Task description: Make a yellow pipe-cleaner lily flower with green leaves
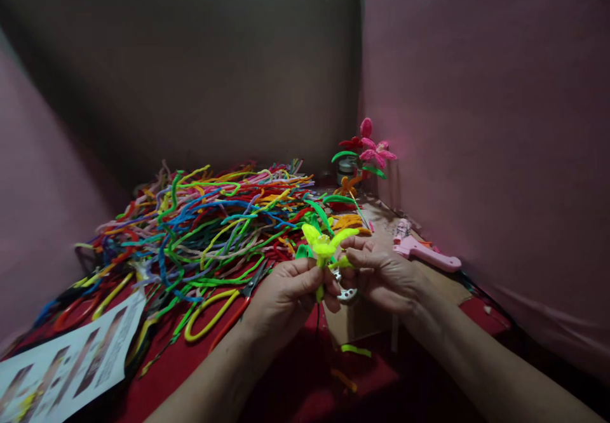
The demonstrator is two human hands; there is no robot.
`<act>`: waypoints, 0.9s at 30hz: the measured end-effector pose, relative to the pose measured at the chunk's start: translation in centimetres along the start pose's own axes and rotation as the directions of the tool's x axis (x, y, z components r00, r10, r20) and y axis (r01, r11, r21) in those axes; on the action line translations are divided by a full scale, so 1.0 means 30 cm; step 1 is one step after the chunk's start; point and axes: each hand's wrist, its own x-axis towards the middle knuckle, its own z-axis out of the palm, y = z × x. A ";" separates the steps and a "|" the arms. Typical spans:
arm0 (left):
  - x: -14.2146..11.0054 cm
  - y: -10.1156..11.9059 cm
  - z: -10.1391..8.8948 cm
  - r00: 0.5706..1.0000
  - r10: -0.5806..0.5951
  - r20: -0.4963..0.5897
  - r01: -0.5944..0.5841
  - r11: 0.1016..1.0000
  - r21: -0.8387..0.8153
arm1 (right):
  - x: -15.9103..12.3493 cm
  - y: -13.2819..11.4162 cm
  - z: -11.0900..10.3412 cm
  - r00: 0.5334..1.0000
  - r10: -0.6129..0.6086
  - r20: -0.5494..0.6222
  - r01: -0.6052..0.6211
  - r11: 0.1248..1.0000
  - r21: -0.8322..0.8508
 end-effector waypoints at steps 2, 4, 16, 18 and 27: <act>-0.002 -0.002 -0.001 1.000 -0.001 0.029 0.001 1.000 -0.006 | 0.000 -0.004 0.003 1.000 -0.017 0.007 0.017 1.000 -0.003; -0.001 0.000 -0.006 0.999 -0.021 0.048 0.021 1.000 0.000 | 0.003 -0.013 -0.001 0.999 -0.034 0.042 0.036 0.998 -0.048; 0.009 0.005 -0.015 1.000 0.012 -0.028 -0.012 1.000 0.007 | -0.005 -0.053 -0.038 0.997 -0.072 0.008 0.072 0.966 -0.247; 0.009 0.012 -0.013 0.998 0.041 -0.045 -0.040 0.999 0.009 | -0.022 -0.087 -0.083 0.960 -0.281 -0.007 0.234 0.813 -0.532; 0.007 0.023 -0.019 0.990 0.114 -0.082 -0.113 0.993 0.012 | -0.076 -0.179 -0.387 0.837 -0.525 0.158 -0.288 -0.666 -0.688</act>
